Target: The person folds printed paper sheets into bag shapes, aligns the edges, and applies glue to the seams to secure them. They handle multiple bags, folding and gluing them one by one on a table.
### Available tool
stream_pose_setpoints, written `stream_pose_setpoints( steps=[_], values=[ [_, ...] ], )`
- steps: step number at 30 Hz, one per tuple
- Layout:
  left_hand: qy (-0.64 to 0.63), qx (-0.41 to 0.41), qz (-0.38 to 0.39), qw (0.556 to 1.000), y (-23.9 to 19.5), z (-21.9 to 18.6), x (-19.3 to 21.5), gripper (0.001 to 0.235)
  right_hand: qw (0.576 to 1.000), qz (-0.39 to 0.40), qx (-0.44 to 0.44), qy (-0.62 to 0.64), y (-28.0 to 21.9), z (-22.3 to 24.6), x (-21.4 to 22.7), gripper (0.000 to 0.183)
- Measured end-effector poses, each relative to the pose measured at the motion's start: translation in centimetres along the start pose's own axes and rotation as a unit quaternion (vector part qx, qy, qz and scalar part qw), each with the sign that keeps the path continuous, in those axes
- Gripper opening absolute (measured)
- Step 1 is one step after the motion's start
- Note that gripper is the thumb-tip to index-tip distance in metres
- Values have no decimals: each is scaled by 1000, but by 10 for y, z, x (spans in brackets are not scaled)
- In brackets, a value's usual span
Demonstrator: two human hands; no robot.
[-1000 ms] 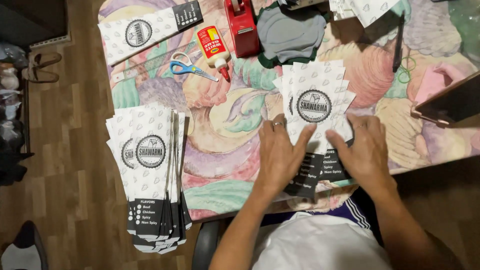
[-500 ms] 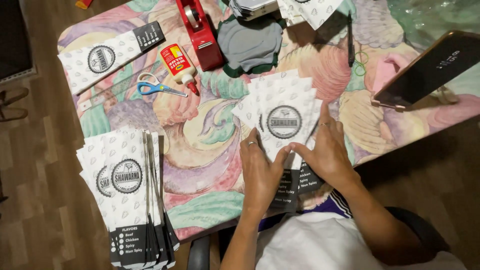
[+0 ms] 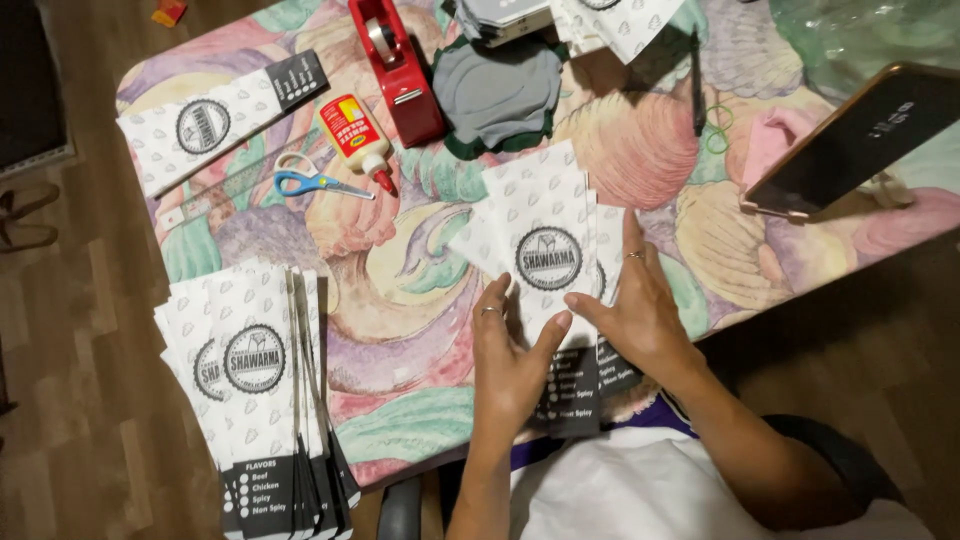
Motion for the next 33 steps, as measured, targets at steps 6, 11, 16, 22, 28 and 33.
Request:
stream_pose_setpoints(
  steps=[6, 11, 16, 22, 28, 33],
  values=[
    [-98, 46, -12, 994, 3, 25, -4, 80, 999, -24, 24, 37, 13, -32, -16, 127],
    [-99, 69, -19, 993, -1, 27, -4, 81, 999, 5, 35, -6, 0, -16, -20, 132],
    [-143, 92, -20, 985, -5, 37, -4, 79, 993, -3, 79, 82, -2, 1, -7, 130],
    [-158, 75, -16, 984, -8, 38, -4, 74, 986, 30, 122, 113, -5, 22, 1, 131],
    [-295, 107, -108, 943, -1, 66, -7, 85, 951, 39, 297, 72, -17, 83, 21, 122],
    [-620, 11, -93, 779, 14, 47, -9, 49, 898, 180, 399, -31, -39, 129, 28, 27]
  ],
)
Point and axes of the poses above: each hand's wrist, its own y-axis towards the middle knuckle, its own x-axis out of the back of the hand, z = x × y, the point moved 8 cm from there along y, towards the middle knuckle, and after that the axes turned 11 degrees about -z, right-handed, at the moved point
